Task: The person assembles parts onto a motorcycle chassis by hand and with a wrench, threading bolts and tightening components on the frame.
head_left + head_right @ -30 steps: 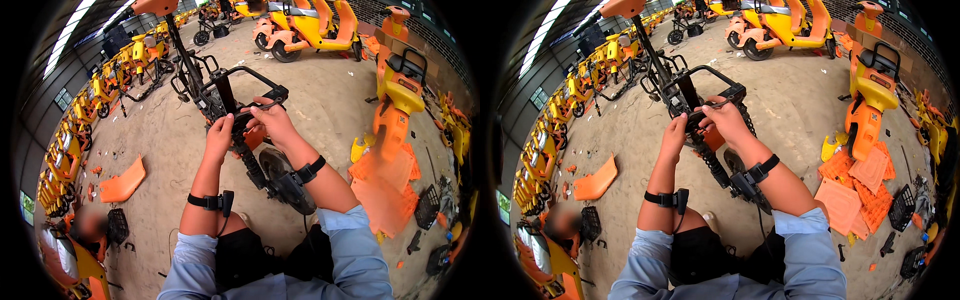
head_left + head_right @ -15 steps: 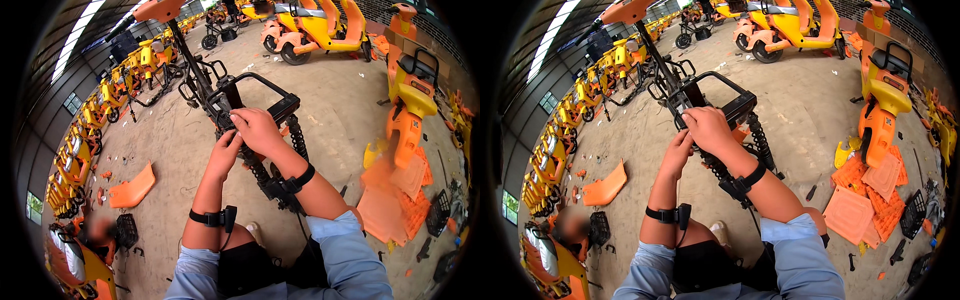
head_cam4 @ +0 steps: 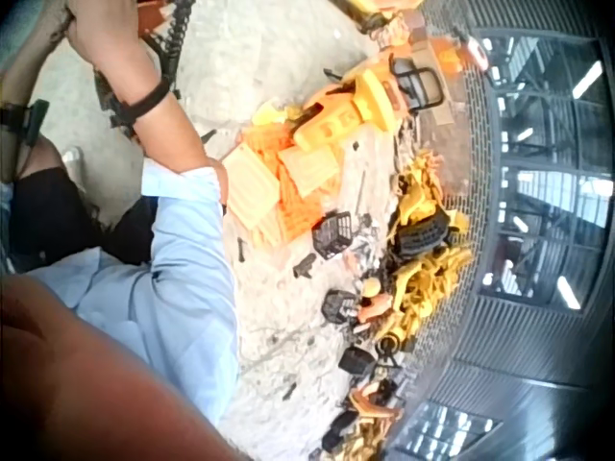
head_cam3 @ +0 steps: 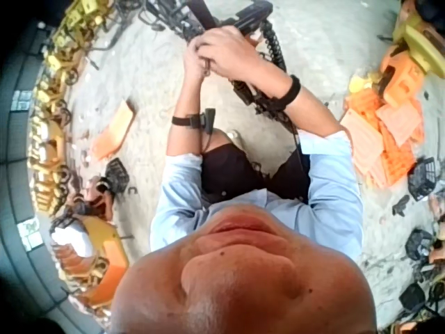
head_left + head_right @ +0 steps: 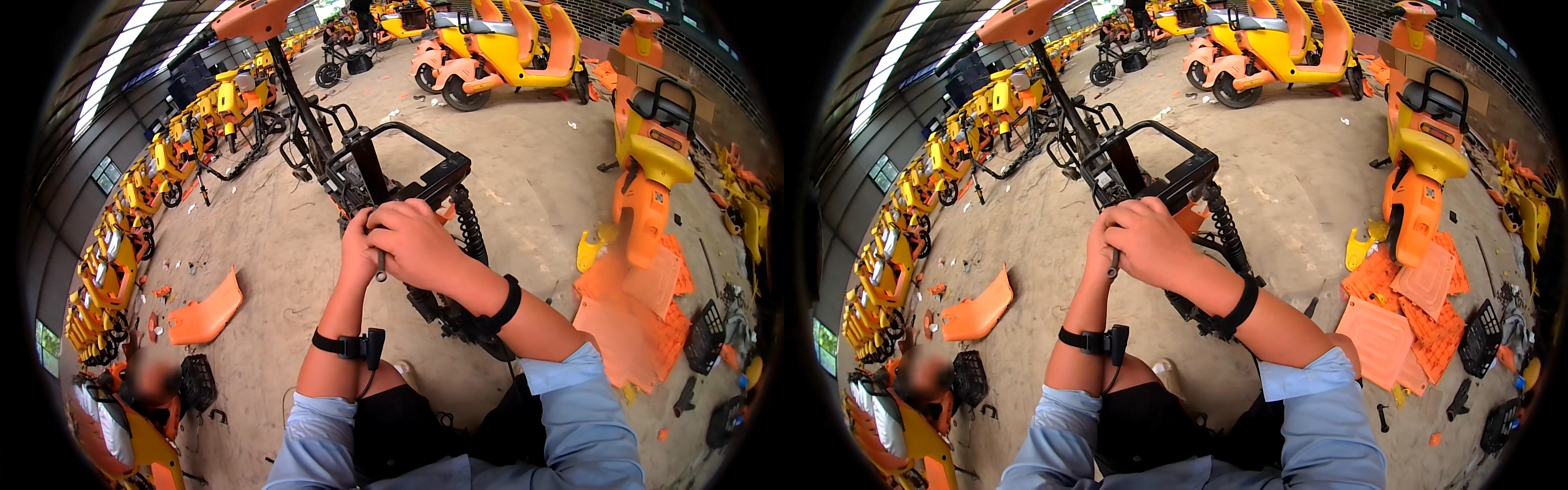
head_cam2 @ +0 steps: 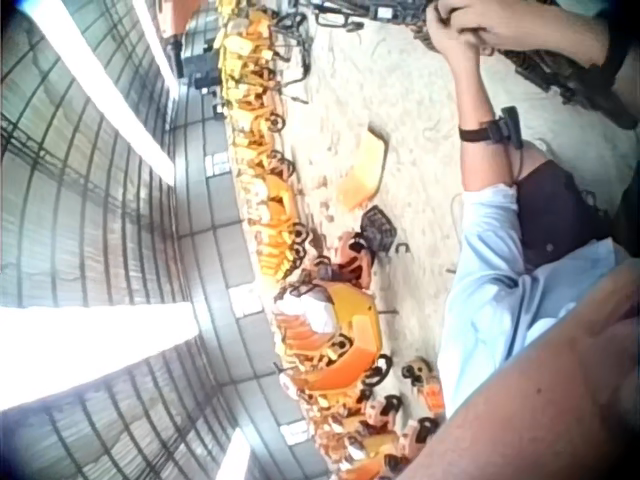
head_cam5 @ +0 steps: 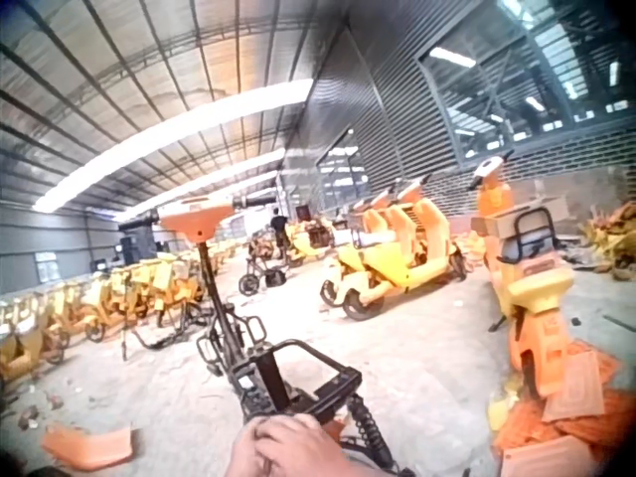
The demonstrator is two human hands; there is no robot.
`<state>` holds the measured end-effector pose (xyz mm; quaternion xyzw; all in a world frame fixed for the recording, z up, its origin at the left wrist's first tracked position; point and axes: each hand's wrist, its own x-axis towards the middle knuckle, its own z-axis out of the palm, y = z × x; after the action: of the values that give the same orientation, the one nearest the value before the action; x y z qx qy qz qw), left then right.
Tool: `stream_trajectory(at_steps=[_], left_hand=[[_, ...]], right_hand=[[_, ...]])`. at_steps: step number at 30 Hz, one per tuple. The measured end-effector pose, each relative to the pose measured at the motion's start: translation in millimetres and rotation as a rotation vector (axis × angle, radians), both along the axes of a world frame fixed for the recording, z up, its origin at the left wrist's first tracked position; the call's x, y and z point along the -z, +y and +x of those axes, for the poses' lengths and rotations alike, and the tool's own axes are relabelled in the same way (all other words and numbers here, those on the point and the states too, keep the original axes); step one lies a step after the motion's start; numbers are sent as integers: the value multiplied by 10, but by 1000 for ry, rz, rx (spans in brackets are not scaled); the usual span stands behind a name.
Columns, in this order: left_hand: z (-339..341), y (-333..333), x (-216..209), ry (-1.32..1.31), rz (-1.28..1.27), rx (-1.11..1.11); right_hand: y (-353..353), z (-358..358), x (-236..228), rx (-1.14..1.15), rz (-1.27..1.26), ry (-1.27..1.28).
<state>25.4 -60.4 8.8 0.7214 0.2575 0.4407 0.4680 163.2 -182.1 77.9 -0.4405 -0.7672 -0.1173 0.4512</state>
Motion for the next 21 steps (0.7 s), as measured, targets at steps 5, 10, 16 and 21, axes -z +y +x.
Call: stream_trajectory(at_steps=[5, 10, 16, 21], left_hand=[[-60, -167, -263, 156, -102, -55], [-20, -332, -464, 116, -199, -92], [24, -239, -388, 127, -228, -186], [7, -296, -488, 139, -304, -165]], right_hand=[[-89, 389, 77, -184, -246, 334], [10, 637, 164, -413, -734, 1125], [243, 542, 96, -200, -655, 1238], [443, 268, 47, 479, -194, 858]])
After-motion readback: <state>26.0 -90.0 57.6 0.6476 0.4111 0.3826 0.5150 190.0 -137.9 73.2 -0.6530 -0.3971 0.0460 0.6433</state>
